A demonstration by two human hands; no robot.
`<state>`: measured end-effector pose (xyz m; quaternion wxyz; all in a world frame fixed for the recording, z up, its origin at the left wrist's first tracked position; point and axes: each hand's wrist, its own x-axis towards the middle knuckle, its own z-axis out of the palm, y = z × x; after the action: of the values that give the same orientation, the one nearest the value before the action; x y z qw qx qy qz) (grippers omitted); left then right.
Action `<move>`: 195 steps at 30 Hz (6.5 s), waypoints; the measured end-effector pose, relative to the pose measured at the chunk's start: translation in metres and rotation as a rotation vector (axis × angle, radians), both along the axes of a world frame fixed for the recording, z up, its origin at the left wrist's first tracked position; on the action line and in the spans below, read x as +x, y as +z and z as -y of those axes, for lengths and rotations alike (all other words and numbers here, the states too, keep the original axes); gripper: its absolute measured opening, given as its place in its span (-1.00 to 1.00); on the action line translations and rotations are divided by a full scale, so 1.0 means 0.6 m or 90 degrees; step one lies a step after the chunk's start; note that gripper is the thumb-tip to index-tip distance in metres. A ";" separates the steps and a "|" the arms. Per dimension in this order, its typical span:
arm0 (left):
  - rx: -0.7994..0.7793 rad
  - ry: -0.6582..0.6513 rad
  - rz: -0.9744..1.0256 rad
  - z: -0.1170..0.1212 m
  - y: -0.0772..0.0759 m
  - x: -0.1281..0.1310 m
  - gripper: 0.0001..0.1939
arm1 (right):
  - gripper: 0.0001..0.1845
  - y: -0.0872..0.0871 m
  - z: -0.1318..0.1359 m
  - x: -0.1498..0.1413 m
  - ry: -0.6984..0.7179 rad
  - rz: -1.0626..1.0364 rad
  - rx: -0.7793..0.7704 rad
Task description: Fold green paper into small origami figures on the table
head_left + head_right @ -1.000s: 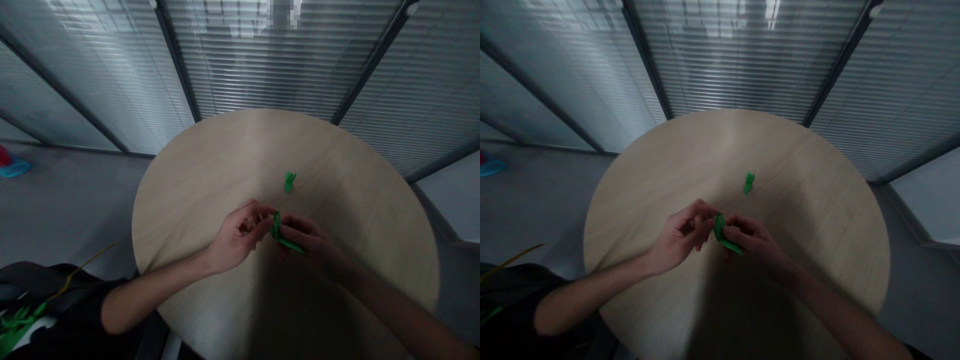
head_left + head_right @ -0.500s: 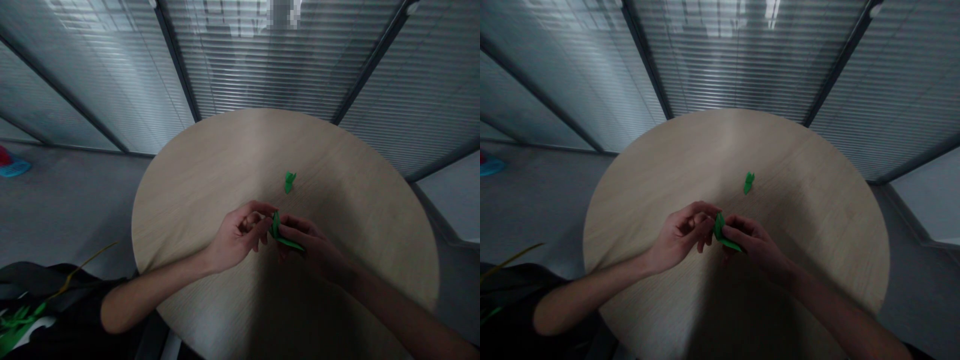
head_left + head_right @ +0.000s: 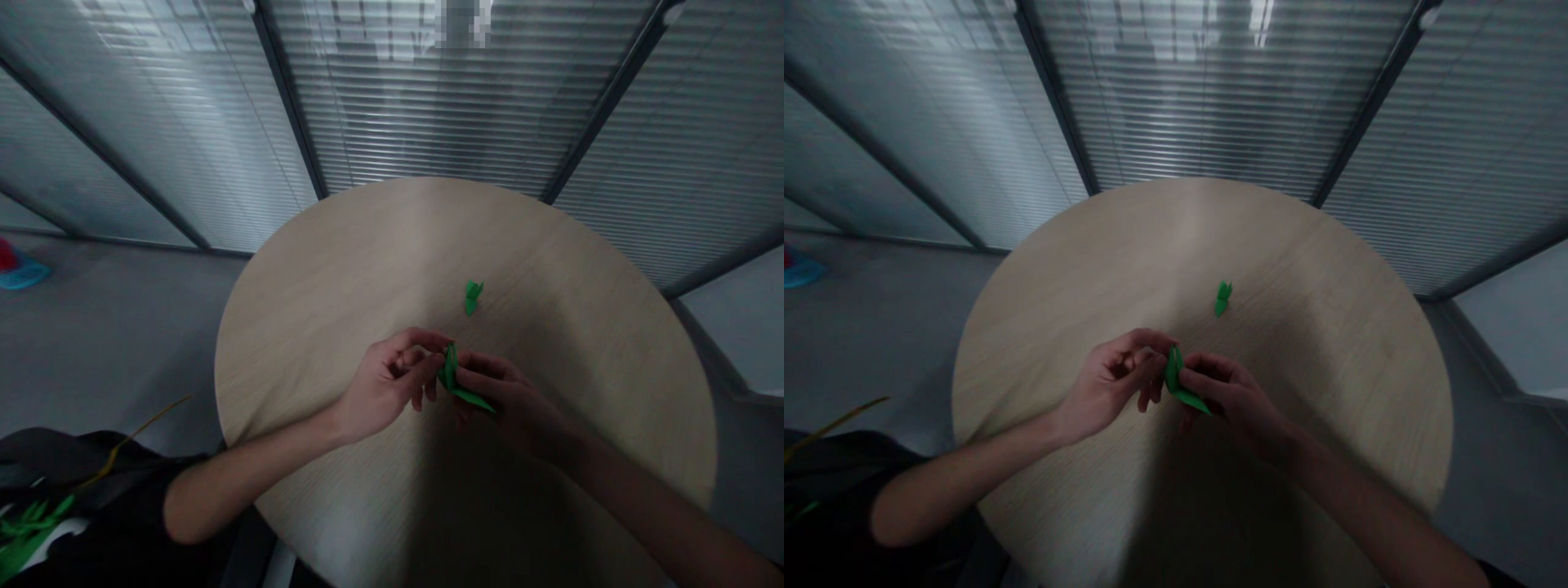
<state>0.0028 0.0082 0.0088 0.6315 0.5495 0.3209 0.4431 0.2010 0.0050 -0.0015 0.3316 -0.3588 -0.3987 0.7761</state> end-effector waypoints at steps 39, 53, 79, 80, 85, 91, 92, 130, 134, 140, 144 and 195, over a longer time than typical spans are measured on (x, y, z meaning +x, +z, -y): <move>0.124 0.037 -0.096 0.001 -0.003 -0.009 -0.87 | -0.66 0.011 0.005 -0.010 -0.022 0.054 0.043; 0.240 0.061 -0.159 -0.001 0.006 -0.014 -0.85 | -0.62 0.015 0.005 -0.010 -0.027 0.098 0.043; 0.480 0.171 -0.281 -0.004 0.006 -0.017 -0.90 | -0.63 0.008 0.012 -0.015 -0.124 0.150 0.132; 0.488 0.170 -0.283 -0.005 0.005 -0.017 -0.90 | -0.63 0.007 0.013 -0.016 -0.137 0.162 0.153; 0.533 0.175 -0.281 -0.007 -0.002 -0.019 -0.90 | -0.76 0.005 0.018 -0.018 -0.195 0.229 0.292; 0.545 0.176 -0.266 -0.006 -0.003 -0.020 -0.90 | -0.84 0.009 0.017 -0.018 -0.214 0.263 0.419; 0.541 0.175 -0.261 -0.005 -0.002 -0.020 -0.90 | -0.84 0.009 0.017 -0.018 -0.214 0.264 0.424; 0.222 0.111 -0.101 -0.002 0.016 -0.009 -0.94 | -0.92 -0.001 0.016 -0.017 -0.247 0.232 0.510; 0.291 0.125 -0.123 -0.005 0.017 -0.010 -0.91 | -0.93 0.001 0.016 -0.018 -0.244 0.234 0.521; 0.413 0.156 -0.193 -0.008 0.011 -0.014 -0.88 | -0.94 0.002 0.015 -0.019 -0.246 0.247 0.539; 0.432 0.151 -0.215 -0.007 0.009 -0.015 -0.89 | -0.95 0.000 0.016 -0.017 -0.239 0.250 0.543; 0.444 0.133 -0.252 -0.003 0.004 -0.016 -0.82 | -0.68 0.012 0.017 -0.018 -0.182 0.155 0.208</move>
<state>-0.0071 0.0101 0.0115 0.2851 0.7697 0.3209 0.4726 0.1901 -0.0049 0.0056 0.4411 -0.4443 -0.5011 0.5975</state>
